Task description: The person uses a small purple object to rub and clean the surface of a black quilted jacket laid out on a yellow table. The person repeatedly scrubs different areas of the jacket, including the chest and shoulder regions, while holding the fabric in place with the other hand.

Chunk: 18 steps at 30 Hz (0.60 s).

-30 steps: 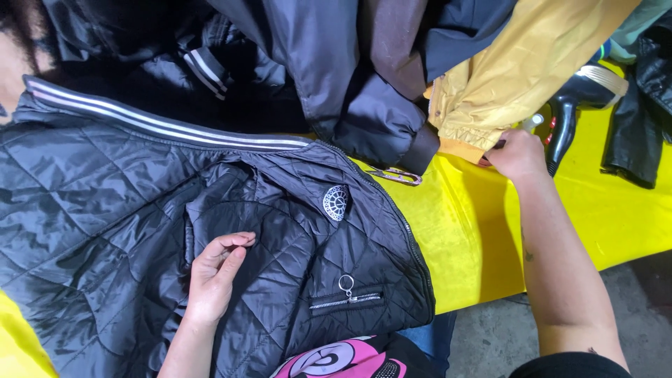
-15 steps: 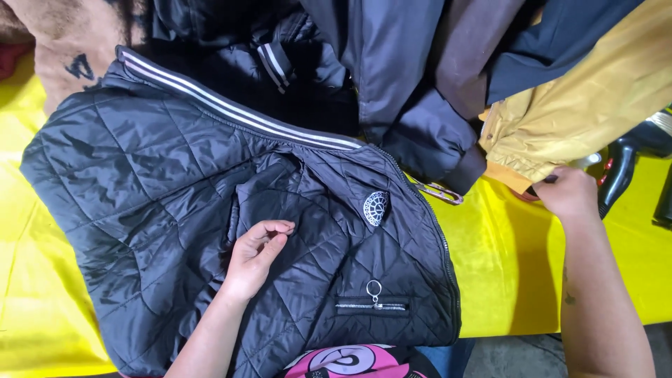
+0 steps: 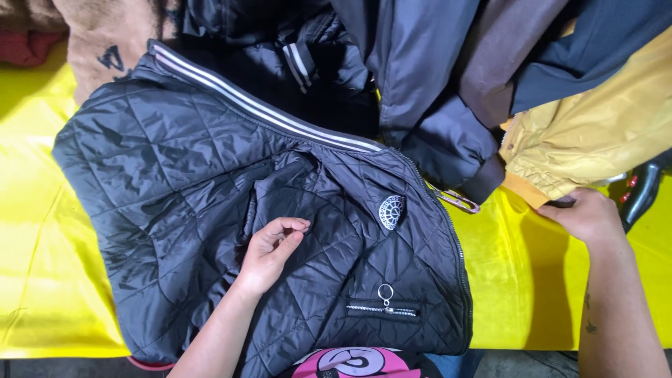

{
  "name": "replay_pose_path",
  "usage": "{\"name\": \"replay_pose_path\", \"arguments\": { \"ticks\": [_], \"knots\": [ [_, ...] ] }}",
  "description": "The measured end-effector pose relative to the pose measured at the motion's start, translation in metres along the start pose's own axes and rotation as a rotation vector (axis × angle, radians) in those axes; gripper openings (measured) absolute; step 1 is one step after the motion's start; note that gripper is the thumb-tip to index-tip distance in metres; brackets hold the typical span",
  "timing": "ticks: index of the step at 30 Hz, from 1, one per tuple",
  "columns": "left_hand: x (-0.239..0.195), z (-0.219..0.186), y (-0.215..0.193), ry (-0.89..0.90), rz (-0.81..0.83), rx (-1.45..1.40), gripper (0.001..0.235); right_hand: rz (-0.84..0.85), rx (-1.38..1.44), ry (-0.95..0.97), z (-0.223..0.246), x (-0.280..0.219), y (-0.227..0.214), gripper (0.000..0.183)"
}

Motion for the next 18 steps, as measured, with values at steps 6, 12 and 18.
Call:
{"name": "replay_pose_path", "arguments": {
  "ticks": [6,12,18],
  "knots": [
    [-0.001,-0.002,0.0,-0.013,0.012,-0.004,0.015,-0.01,-0.047,-0.025,-0.01,0.011,0.008,0.045],
    [-0.001,-0.001,0.001,0.006,0.021,-0.023,0.016,0.012,-0.048,0.001,-0.01,0.008,0.008,0.043],
    [-0.001,-0.002,0.001,-0.008,0.018,-0.001,0.016,0.002,0.161,0.048,-0.017,0.007,-0.007,0.046]
  ]
}}
Point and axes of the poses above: each hand's wrist, its own x-axis towards the middle knuckle, its own y-axis out of the palm, z = x × y, the point moved 8 cm from there along x, towards the middle knuckle, and after that the axes turned 5 degrees about z, right-handed, at the moved point
